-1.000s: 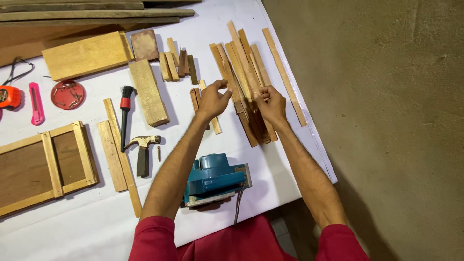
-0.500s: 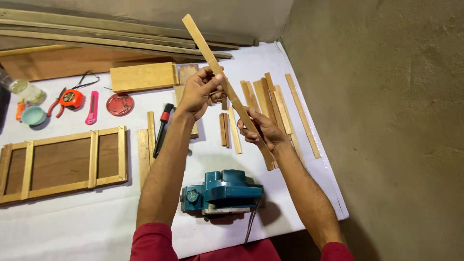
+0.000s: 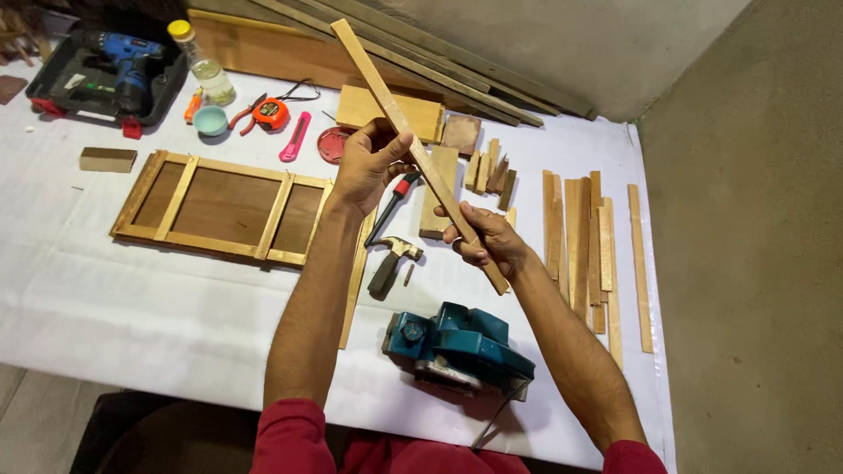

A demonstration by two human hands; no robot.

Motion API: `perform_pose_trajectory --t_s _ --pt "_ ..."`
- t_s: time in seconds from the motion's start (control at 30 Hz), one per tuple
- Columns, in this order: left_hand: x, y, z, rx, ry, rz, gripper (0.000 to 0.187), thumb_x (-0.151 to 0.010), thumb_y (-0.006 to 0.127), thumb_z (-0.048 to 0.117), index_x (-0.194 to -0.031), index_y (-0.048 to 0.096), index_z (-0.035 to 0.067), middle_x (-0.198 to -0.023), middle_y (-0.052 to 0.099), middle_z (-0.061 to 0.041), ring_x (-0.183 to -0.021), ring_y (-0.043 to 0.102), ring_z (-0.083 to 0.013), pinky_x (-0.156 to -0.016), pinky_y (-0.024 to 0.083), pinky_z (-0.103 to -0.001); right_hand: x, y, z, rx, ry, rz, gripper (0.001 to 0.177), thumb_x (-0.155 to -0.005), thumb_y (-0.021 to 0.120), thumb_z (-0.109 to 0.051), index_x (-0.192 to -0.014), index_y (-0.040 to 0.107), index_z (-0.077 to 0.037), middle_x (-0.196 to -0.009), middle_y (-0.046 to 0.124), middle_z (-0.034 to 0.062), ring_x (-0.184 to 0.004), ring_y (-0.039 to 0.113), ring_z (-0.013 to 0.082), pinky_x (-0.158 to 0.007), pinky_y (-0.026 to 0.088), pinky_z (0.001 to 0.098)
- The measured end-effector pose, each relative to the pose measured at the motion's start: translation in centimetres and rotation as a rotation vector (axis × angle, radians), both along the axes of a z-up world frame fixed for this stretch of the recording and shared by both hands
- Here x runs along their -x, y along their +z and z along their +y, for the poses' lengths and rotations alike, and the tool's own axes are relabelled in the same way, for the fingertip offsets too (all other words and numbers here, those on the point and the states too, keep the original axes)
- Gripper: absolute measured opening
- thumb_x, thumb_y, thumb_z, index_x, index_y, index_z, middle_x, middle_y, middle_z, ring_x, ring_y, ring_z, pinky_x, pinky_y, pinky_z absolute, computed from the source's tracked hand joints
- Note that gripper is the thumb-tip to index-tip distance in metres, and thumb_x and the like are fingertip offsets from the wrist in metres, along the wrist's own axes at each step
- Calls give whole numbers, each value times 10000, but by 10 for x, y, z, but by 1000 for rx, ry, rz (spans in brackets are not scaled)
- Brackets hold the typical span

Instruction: The person assembles a wooden frame on a workbench. They take nails from a toolbox, hammer nails into the frame, sort and select wood strips, measure the frame with a tape measure, mark a strip, and brush debris off the frame while pressing the joints together.

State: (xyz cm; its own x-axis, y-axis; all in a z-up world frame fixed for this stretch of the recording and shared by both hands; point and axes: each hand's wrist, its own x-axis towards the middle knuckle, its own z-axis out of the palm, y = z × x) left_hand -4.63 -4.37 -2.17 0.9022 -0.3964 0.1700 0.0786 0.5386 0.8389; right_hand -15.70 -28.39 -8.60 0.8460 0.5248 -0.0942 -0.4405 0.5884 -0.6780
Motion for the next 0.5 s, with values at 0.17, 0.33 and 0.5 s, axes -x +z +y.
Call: perform_pose_trajectory --t_s 0.17,0.33,0.5 --pt "4 -10 20 48 25 28 321 -903 831 227 -1118 648 73 -955 733 -28 -860 728 -158 -768 628 -354 -2 4 21 48 43 -32 492 -1126 456 -361 -1412 525 34 -898 736 152 -449 500 75 -369 395 186" --pt "7 -4 12 10 35 20 320 -886 835 239 -1102 651 92 -966 748 -38 -883 740 -169 -797 637 -370 4 8 17 110 -20 -45 500 -1104 496 -364 -1398 550 37 -870 727 107 -446 489 58 -371 392 179" --pt "-1 -19 -20 63 20 0 294 -917 836 183 -1111 649 65 -1014 731 -37 -911 718 -161 -792 620 -342 16 12 -1 133 -99 -88 470 -1087 543 -363 -1375 578 6 -873 716 59 -464 484 28 -388 391 167"
